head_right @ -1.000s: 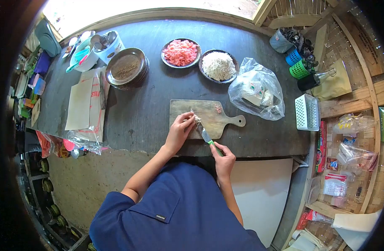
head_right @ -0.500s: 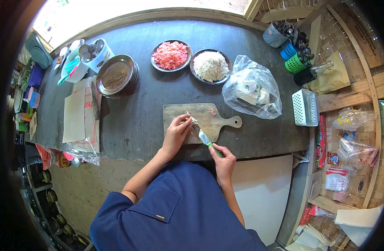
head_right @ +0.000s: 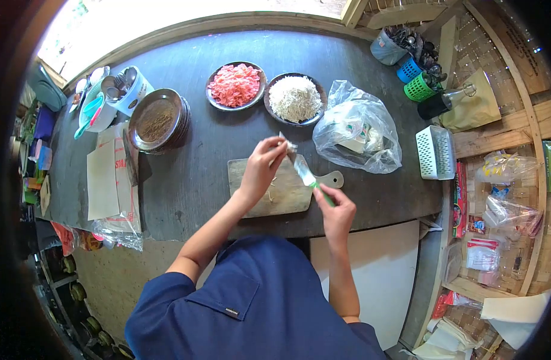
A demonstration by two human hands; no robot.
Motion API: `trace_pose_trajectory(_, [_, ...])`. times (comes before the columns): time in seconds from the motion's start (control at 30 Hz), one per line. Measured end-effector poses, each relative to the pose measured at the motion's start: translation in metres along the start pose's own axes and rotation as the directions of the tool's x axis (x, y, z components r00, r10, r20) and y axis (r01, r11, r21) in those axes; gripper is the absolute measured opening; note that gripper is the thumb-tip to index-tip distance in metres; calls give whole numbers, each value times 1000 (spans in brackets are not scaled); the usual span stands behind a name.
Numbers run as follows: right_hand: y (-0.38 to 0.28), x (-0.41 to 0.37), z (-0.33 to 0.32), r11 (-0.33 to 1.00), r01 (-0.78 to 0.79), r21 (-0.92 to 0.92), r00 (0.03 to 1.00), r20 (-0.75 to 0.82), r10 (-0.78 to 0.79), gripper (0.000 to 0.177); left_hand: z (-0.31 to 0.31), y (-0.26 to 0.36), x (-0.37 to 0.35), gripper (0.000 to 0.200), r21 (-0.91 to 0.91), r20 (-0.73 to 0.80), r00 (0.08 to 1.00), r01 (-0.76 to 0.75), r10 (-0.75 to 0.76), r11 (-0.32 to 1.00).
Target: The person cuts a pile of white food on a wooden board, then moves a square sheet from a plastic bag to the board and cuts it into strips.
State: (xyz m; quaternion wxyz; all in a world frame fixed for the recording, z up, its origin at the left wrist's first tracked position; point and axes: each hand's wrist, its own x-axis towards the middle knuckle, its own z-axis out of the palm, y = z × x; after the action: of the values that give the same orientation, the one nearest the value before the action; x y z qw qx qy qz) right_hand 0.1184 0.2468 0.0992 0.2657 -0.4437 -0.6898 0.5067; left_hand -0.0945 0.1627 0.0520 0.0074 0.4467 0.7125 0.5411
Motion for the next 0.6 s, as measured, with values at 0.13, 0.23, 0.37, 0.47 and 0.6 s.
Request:
trace_pose_trajectory(0.13, [-20,70,9,985,149,-93,986,-59,-154,29,14,-13,71,27,-57,-100,992,-83,77,995])
trace_pose_trajectory(0.23, [-37,114,21,950,215,-226,967,-86,-240,28,28,-40,119,24,-63,-107,991,-92,85,994])
trace_pose_trajectory(0.37, [-55,141,33,855,241,-459,934,-129,-333,23,39,-79,149,23,-29,-115,990,-86,82,996])
trace_pose_trajectory(0.47, [-54,152,33,771,307,-558,886,-129,-446,20,35,-87,156,25,5,-92,994,-50,51,999])
trace_pose_trajectory(0.6, [-57,149,28,656,355,-666,826,-105,-553,18,29,-91,152,25,-20,-71,997,-21,20,1000])
